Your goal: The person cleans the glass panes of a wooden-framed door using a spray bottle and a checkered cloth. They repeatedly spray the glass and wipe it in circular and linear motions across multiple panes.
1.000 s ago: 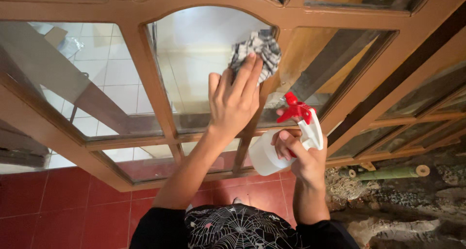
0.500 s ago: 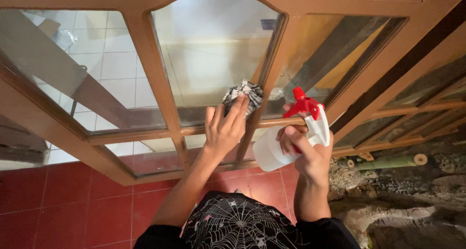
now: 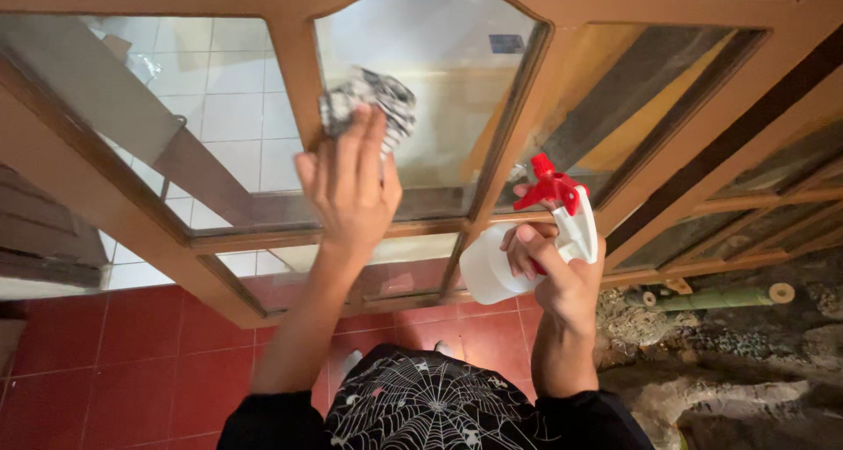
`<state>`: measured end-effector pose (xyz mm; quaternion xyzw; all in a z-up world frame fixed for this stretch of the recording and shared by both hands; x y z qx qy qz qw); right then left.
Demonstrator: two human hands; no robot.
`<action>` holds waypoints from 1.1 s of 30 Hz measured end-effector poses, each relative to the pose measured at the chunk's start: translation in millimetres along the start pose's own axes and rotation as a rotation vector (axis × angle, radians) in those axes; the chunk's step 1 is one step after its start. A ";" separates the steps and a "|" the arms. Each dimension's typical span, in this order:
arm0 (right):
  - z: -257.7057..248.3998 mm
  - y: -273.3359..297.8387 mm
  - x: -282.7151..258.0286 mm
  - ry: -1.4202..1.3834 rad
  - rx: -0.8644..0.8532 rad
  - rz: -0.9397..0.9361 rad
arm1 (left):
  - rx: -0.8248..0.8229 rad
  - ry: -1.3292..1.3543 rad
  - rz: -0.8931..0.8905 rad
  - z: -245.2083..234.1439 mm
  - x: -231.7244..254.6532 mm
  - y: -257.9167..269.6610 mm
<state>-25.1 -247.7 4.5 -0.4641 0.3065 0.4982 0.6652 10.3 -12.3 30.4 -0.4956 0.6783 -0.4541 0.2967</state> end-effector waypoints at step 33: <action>27.6 -5.3 18.6 0.014 -0.115 0.046 | 0.020 0.021 -0.008 -14.5 -9.6 -40.9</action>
Point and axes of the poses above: each hand's wrist, its own y-axis away from the middle knuckle, its own z-axis out of the palm, x = y × z, the point moved 6 cm from there along -y, towards the middle knuckle, and after that the axes turned 3 degrees about -y, right-handed, at the moved point
